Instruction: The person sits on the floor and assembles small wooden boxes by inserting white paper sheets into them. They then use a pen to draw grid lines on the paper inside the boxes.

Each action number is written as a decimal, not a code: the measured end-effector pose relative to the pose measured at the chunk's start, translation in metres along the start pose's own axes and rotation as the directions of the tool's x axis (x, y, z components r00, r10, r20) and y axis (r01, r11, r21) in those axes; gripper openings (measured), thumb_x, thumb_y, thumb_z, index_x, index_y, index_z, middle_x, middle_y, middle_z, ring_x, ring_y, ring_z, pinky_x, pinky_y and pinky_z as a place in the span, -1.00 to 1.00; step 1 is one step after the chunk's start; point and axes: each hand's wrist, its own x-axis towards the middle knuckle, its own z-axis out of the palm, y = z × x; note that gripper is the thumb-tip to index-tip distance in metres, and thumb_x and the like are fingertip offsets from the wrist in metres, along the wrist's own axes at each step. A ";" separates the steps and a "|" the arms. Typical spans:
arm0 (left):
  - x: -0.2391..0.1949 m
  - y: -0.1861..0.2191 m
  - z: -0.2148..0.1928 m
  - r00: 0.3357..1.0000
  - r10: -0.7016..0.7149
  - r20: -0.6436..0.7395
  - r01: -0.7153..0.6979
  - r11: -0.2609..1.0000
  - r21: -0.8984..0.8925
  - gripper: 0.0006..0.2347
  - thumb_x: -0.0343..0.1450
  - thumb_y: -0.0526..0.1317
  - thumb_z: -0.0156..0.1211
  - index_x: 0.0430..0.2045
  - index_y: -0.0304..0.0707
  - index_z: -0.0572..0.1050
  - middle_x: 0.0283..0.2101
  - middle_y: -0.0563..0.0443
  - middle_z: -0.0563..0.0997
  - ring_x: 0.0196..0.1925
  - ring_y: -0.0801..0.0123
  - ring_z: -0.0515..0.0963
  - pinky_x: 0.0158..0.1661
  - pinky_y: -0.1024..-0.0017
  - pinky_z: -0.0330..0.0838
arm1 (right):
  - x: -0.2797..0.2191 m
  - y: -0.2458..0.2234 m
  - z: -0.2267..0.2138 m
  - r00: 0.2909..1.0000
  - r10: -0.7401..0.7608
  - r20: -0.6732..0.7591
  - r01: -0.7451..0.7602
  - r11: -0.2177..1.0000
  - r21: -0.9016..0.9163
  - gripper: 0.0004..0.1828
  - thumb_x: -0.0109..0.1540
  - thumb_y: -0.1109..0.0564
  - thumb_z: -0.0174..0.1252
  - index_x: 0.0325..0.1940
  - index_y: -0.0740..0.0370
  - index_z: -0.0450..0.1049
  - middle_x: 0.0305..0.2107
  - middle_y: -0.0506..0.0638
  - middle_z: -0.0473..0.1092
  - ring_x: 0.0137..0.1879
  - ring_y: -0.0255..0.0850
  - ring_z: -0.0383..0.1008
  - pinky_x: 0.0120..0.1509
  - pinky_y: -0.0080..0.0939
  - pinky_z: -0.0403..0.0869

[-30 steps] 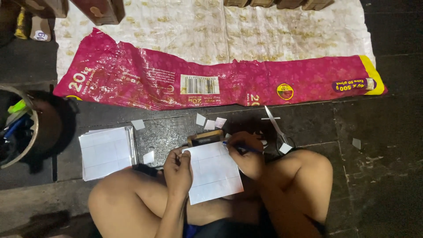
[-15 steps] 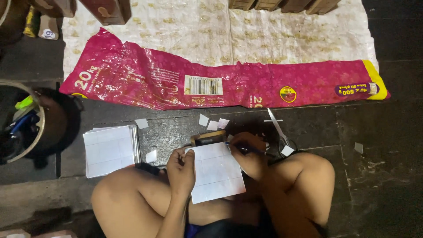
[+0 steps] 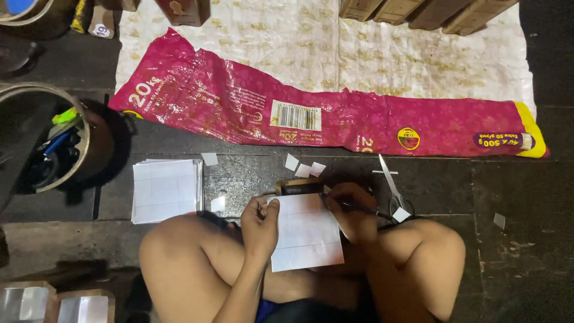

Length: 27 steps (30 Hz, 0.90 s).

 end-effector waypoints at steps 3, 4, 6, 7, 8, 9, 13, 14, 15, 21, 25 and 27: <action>-0.001 -0.006 0.000 1.000 0.017 -0.001 -0.017 1.000 -0.017 -0.95 0.37 -0.32 0.25 -0.45 -0.32 0.59 -0.73 0.16 0.34 -0.65 0.57 0.31 -0.57 0.61 0.17 | 0.000 -0.003 0.002 1.000 -0.006 -0.013 0.006 1.000 0.019 -0.88 0.05 0.33 0.38 -0.36 0.24 0.60 -0.42 0.09 0.55 -0.28 -0.21 0.59 -0.16 -0.18 0.58; 0.001 -0.009 0.000 1.000 0.024 -0.006 -0.024 1.000 -0.007 -0.95 0.37 -0.33 0.26 -0.47 -0.32 0.59 -0.74 0.16 0.34 -0.66 0.56 0.31 -0.58 0.61 0.16 | 0.001 -0.004 0.002 0.999 -0.025 -0.025 0.026 0.999 0.019 -0.87 0.04 0.32 0.40 -0.37 0.23 0.60 -0.42 0.08 0.55 -0.28 -0.21 0.60 -0.17 -0.20 0.58; 0.001 -0.012 -0.001 0.999 0.035 0.000 -0.035 0.999 0.003 -0.95 0.37 -0.34 0.26 -0.50 -0.31 0.58 -0.74 0.15 0.34 -0.66 0.56 0.31 -0.58 0.60 0.15 | 0.002 -0.006 0.000 0.998 -0.046 -0.048 0.047 0.999 0.014 -0.86 0.03 0.31 0.42 -0.38 0.22 0.60 -0.42 0.08 0.56 -0.28 -0.21 0.60 -0.18 -0.22 0.57; 0.000 -0.013 -0.003 0.996 0.080 0.039 -0.081 0.997 0.020 -0.93 0.40 -0.34 0.22 -0.47 -0.35 0.56 -0.66 0.15 0.34 -0.60 0.55 0.28 -0.54 0.60 0.16 | 0.001 -0.008 -0.002 0.998 -0.061 0.016 0.061 0.998 -0.014 -0.86 0.06 0.35 0.35 -0.34 0.24 0.57 -0.34 0.02 0.54 -0.24 -0.24 0.56 -0.12 -0.27 0.53; -0.001 -0.014 -0.005 0.989 0.125 0.076 -0.128 0.991 0.036 -0.92 0.43 -0.34 0.17 -0.44 -0.39 0.53 -0.58 0.14 0.34 -0.54 0.55 0.25 -0.49 0.60 0.17 | 0.000 -0.009 -0.003 0.994 -0.072 0.083 0.076 0.996 -0.040 -0.84 0.09 0.38 0.29 -0.30 0.25 0.53 -0.27 -0.04 0.53 -0.20 -0.26 0.52 -0.06 -0.33 0.49; -0.001 -0.013 -0.005 0.988 0.127 0.085 -0.131 0.991 0.037 -0.92 0.43 -0.34 0.17 -0.44 -0.39 0.53 -0.58 0.14 0.34 -0.54 0.55 0.25 -0.49 0.60 0.17 | 0.000 -0.008 -0.003 0.995 -0.073 0.074 0.076 0.996 -0.042 -0.84 0.09 0.38 0.29 -0.30 0.25 0.53 -0.27 -0.04 0.53 -0.20 -0.26 0.52 -0.06 -0.33 0.49; -0.002 -0.009 -0.005 0.990 0.108 0.088 -0.111 0.993 0.038 -0.91 0.43 -0.34 0.16 -0.38 -0.44 0.55 -0.56 0.11 0.39 -0.53 0.55 0.28 -0.46 0.60 0.22 | 0.000 -0.006 -0.003 0.991 -0.116 0.070 0.120 0.992 -0.048 -0.85 0.07 0.38 0.28 -0.32 0.25 0.53 -0.29 -0.04 0.53 -0.23 -0.27 0.50 -0.12 -0.35 0.47; -0.003 -0.009 -0.005 0.990 0.114 0.082 -0.118 0.992 0.052 -0.90 0.43 -0.34 0.16 -0.38 -0.45 0.57 -0.56 0.11 0.38 -0.52 0.54 0.28 -0.45 0.61 0.22 | -0.001 -0.005 -0.004 0.994 -0.081 0.073 0.085 0.995 -0.059 -0.83 0.07 0.38 0.29 -0.30 0.24 0.54 -0.27 -0.05 0.53 -0.22 -0.27 0.51 -0.11 -0.34 0.48; -0.002 -0.009 -0.004 0.990 0.116 0.085 -0.121 0.991 0.054 -0.90 0.43 -0.34 0.16 -0.38 -0.45 0.57 -0.56 0.11 0.38 -0.52 0.54 0.28 -0.45 0.61 0.22 | 0.000 -0.007 -0.003 0.994 -0.081 0.070 0.085 0.995 -0.058 -0.83 0.07 0.38 0.29 -0.30 0.24 0.54 -0.27 -0.05 0.53 -0.22 -0.27 0.51 -0.11 -0.34 0.48; -0.002 -0.008 -0.004 0.988 0.129 0.082 -0.134 0.990 0.053 -0.90 0.43 -0.35 0.15 -0.36 -0.45 0.57 -0.56 0.12 0.40 -0.53 0.56 0.28 -0.46 0.61 0.22 | 0.002 -0.015 0.000 0.985 -0.164 0.049 0.169 0.975 -0.142 -0.82 0.04 0.40 0.28 -0.33 0.24 0.53 -0.37 -0.08 0.53 -0.33 -0.33 0.47 -0.23 -0.40 0.46; -0.002 -0.011 -0.004 0.990 0.124 0.073 -0.129 0.990 0.060 -0.89 0.42 -0.34 0.16 -0.34 -0.47 0.58 -0.56 0.11 0.41 -0.54 0.56 0.29 -0.47 0.61 0.22 | 0.001 -0.014 0.001 0.994 -0.106 0.034 0.109 0.988 -0.106 -0.83 0.06 0.39 0.29 -0.32 0.23 0.53 -0.39 -0.10 0.54 -0.37 -0.37 0.46 -0.26 -0.43 0.45; -0.002 -0.009 -0.004 0.989 0.128 0.070 -0.132 0.990 0.052 -0.90 0.41 -0.35 0.16 -0.36 -0.47 0.57 -0.57 0.11 0.40 -0.54 0.56 0.28 -0.48 0.62 0.21 | 0.002 -0.015 0.000 0.996 -0.083 0.034 0.085 0.993 -0.080 -0.83 0.07 0.39 0.30 -0.31 0.24 0.54 -0.40 -0.11 0.54 -0.38 -0.39 0.45 -0.28 -0.45 0.44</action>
